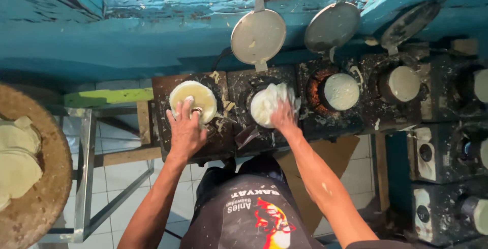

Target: The person scoops batter from a large basin and spreads it by hand onto several round griddle molds on a multi-burner stove. They press and smooth the cooking flatbreads, peel finished ones off the molds, and stack the cooked flatbreads on a round woven tray.

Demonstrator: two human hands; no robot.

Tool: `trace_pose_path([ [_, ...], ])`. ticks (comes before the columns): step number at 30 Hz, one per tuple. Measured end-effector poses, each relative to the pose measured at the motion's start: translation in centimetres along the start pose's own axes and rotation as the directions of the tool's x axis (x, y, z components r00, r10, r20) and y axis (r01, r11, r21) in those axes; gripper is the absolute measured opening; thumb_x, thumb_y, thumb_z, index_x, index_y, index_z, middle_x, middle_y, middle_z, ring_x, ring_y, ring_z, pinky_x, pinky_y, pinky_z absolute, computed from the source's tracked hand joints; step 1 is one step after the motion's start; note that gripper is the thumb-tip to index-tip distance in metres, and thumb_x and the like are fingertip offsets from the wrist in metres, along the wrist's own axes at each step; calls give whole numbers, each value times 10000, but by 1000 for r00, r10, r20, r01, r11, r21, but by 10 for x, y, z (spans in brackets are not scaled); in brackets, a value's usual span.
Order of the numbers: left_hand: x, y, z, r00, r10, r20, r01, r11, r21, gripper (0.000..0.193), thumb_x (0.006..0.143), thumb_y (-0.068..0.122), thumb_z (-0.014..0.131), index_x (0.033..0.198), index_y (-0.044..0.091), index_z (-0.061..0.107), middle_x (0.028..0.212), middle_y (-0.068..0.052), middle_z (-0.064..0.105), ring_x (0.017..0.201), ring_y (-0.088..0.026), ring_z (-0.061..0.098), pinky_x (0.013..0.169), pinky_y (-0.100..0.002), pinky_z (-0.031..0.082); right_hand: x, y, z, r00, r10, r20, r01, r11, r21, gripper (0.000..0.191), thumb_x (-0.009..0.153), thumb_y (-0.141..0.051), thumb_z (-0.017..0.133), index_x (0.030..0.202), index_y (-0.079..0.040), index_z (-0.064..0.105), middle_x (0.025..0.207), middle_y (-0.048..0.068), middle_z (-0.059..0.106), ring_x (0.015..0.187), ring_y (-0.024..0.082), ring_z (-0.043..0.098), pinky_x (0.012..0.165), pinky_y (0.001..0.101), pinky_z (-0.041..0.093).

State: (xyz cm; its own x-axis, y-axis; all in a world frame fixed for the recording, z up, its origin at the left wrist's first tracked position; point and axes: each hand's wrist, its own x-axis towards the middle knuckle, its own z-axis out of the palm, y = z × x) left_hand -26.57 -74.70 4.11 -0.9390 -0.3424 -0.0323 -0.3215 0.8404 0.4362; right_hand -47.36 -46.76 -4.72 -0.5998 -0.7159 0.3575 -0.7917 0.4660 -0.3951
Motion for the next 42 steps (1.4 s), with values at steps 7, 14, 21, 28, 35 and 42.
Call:
trace_pose_path([
  [7,16,18,0,999,2,-40,4,990,142,624,682,304,819,1218,56,618,1497,-214,397,1460,-469,329,1185,-744,123,11,-72,-4,898,-187,398,235,969,-74,489,750,-190,618,1223,-81,676,1330,215,622,1364,477,430,1073,754,162],
  [14,18,18,-4,990,-92,-108,106,985,136,510,774,348,818,1189,100,655,1374,-106,537,1420,-446,393,1164,-784,88,15,3,-25,968,10,249,-236,353,905,549,1016,-406,520,1363,2,640,1406,161,667,1359,282,613,1198,378,433],
  [21,21,23,-9,994,-71,-87,78,994,78,555,744,435,827,1148,82,688,1406,-140,528,1384,-444,425,1122,-789,92,39,-17,-11,987,-153,-55,163,942,293,389,1026,-273,570,1315,-19,633,1301,130,683,1239,253,643,1078,364,491],
  [28,31,20,-5,966,-259,-15,257,963,-76,568,809,573,733,1112,93,744,1394,-102,545,1357,-357,467,1121,-817,55,54,-19,-83,808,589,-33,-205,333,920,322,1035,-214,607,1283,-9,609,1185,119,692,1089,229,667,939,361,538],
  [35,46,48,36,880,-428,-204,446,894,48,571,914,591,663,1074,48,739,1367,-141,546,1361,-386,466,1133,-817,33,67,36,-79,825,296,481,-493,-40,869,268,999,-142,655,1219,11,643,1104,97,713,972,197,672,843,340,555],
  [42,55,65,72,840,-306,-447,427,882,198,707,795,565,730,1171,-30,663,1421,-208,501,1390,-459,416,1163,-767,41,40,35,-128,838,450,307,-487,364,794,484,1097,-359,511,1285,60,662,1092,296,662,847,344,524,740,441,389],
])
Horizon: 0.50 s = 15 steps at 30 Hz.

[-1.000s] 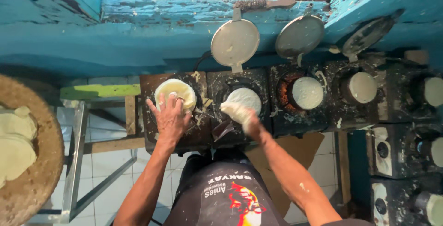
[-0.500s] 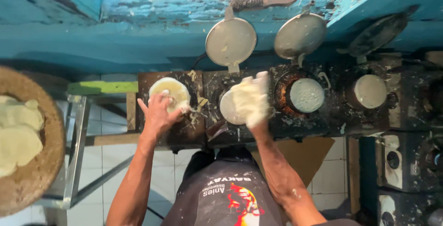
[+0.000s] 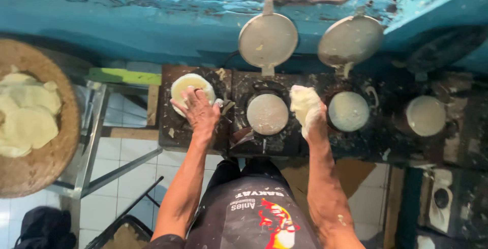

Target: The person scoops batter from a large basin and spreads it by hand onto several round griddle molds on a multi-burner stove. They press and smooth the cooking flatbreads, peel finished ones off the molds, and stack the cooked flatbreads on a round woven tray.

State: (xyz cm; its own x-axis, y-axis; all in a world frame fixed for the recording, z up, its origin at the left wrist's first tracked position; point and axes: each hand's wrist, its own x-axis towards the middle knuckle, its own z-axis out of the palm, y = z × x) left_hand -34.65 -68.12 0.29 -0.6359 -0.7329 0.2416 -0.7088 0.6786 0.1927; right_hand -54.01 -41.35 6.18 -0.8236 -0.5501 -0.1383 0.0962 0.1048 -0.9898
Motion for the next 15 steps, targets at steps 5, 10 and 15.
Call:
trace_pose_path([
  [5,10,-15,-11,970,-184,160,198,977,-78,532,818,456,743,1146,45,656,1406,-127,516,1388,-370,444,1168,-815,0,-7,-13,-14,978,140,152,-202,807,556,568,1089,-494,400,1047,-3,681,1135,167,747,1084,310,726,994,460,578],
  [10,7,-16,-4,987,-67,147,74,997,-38,656,768,493,788,1146,-11,606,1405,-211,466,1390,-428,415,1135,-822,19,-22,9,-6,946,316,71,-310,820,480,386,1167,-316,514,1242,40,642,1050,239,590,908,371,462,770,529,403],
  [15,-5,-16,0,997,-45,69,52,994,-99,735,718,372,796,1298,-25,581,1460,-255,413,1405,-462,391,1154,-753,116,-28,12,34,980,34,196,-176,606,776,465,1092,-413,487,1157,7,674,1298,230,686,1188,407,666,999,581,540],
])
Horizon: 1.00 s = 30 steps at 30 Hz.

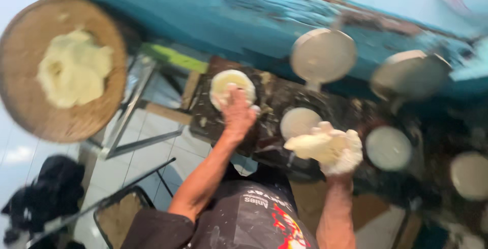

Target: The person scoops batter from a large basin and spreads it by hand onto several round griddle molds on a multi-burner stove. They press and smooth the cooking flatbreads, peel finished ones off the molds, and stack the cooked flatbreads on a round woven tray.

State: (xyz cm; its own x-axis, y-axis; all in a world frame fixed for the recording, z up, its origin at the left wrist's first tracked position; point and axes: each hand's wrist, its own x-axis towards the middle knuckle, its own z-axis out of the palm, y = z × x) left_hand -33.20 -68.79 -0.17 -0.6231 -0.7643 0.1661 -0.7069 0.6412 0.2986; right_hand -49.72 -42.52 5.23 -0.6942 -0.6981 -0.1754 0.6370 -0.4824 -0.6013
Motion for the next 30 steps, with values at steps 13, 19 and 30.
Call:
trace_pose_path([
  [13,50,-171,-117,874,-24,485,485,-8,-875,369,848,264,818,977,-73,744,968,-46,662,872,-180,616,825,-445,471,-27,108,59,980,194,39,-191,877,441,555,1168,-351,475,1402,139,594,1518,384,529,1284,544,536,939,617,528],
  [19,26,-431,-224,775,-279,567,568,-84,-819,383,876,354,730,1057,20,780,809,-31,665,690,-124,600,595,-284,449,-27,202,124,932,282,-226,-257,957,135,493,1099,-380,506,1367,14,630,1530,253,560,1335,493,555,968,608,515],
  [30,9,-679,-321,760,-441,477,172,-572,-802,442,951,331,633,1296,54,638,1180,-111,730,1002,-233,735,854,-406,613,-23,287,326,926,188,327,-237,965,116,535,1097,-439,509,1296,56,541,1370,216,503,1423,496,444,1175,760,364],
])
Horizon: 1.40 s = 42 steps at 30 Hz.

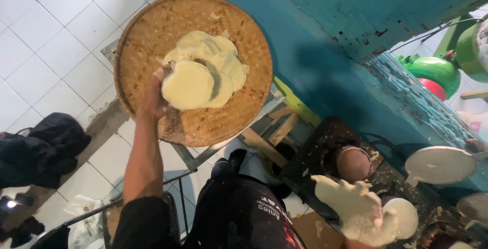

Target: The person scoops batter from a large basin and spreads it by hand onto several round griddle molds on a multi-burner stove. They press and smooth the cooking flatbreads, peel finished ones off the molds, and stack the cooked flatbreads on a round woven tray.

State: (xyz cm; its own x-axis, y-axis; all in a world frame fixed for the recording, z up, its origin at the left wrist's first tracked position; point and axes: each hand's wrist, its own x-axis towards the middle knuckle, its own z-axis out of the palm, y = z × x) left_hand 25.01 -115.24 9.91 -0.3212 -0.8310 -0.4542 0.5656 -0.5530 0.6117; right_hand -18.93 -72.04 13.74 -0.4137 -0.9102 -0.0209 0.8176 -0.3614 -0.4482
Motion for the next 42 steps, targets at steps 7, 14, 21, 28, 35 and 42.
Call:
trace_pose_path([
  [7,11,-43,-6,971,227,-80,-228,974,-3,626,839,10,640,1440,128,505,1126,-104,696,955,-242,705,791,-385,592,22,25,34,900,-62,-431,-122,914,-386,601,1046,-448,468,1468,-20,481,1582,232,421,1443,413,374,1219,598,258],
  [14,18,-48,-18,949,286,-133,-281,958,59,716,784,-76,613,1464,93,467,1158,-110,700,958,-238,711,775,-377,611,15,32,46,991,114,-68,-107,989,99,556,1100,-402,460,1404,54,558,1523,235,466,1271,386,492,965,575,483],
  [21,-3,-41,16,894,446,-29,-435,882,181,704,809,-119,656,1476,1,466,1242,-159,694,1046,-253,721,867,-362,618,8,32,27,992,37,-119,14,914,405,447,1150,-327,502,1381,51,555,1485,242,483,1219,346,500,770,372,565],
  [28,16,-75,32,912,409,-22,-394,890,227,740,776,-117,654,1476,-1,446,1334,-126,622,1143,-235,647,944,-346,553,-13,24,-8,970,48,-236,36,940,339,445,1145,-333,510,1386,37,564,1449,232,531,1214,353,511,774,377,545],
  [35,39,-112,6,779,623,66,-551,631,546,700,869,-31,648,1520,-11,393,1486,-159,515,1379,-248,511,1145,-333,440,-28,14,-36,916,-63,-397,126,983,134,464,1154,-351,489,1385,38,587,1430,229,581,1189,393,597,794,437,570],
  [42,14,-137,1,613,587,529,-446,-296,845,608,864,150,665,1424,-8,491,1568,-311,363,1469,-495,321,1223,-564,239,-24,35,4,903,-344,-258,13,622,-783,543,1046,-276,564,1419,111,485,1464,295,505,1260,405,566,996,532,534],
])
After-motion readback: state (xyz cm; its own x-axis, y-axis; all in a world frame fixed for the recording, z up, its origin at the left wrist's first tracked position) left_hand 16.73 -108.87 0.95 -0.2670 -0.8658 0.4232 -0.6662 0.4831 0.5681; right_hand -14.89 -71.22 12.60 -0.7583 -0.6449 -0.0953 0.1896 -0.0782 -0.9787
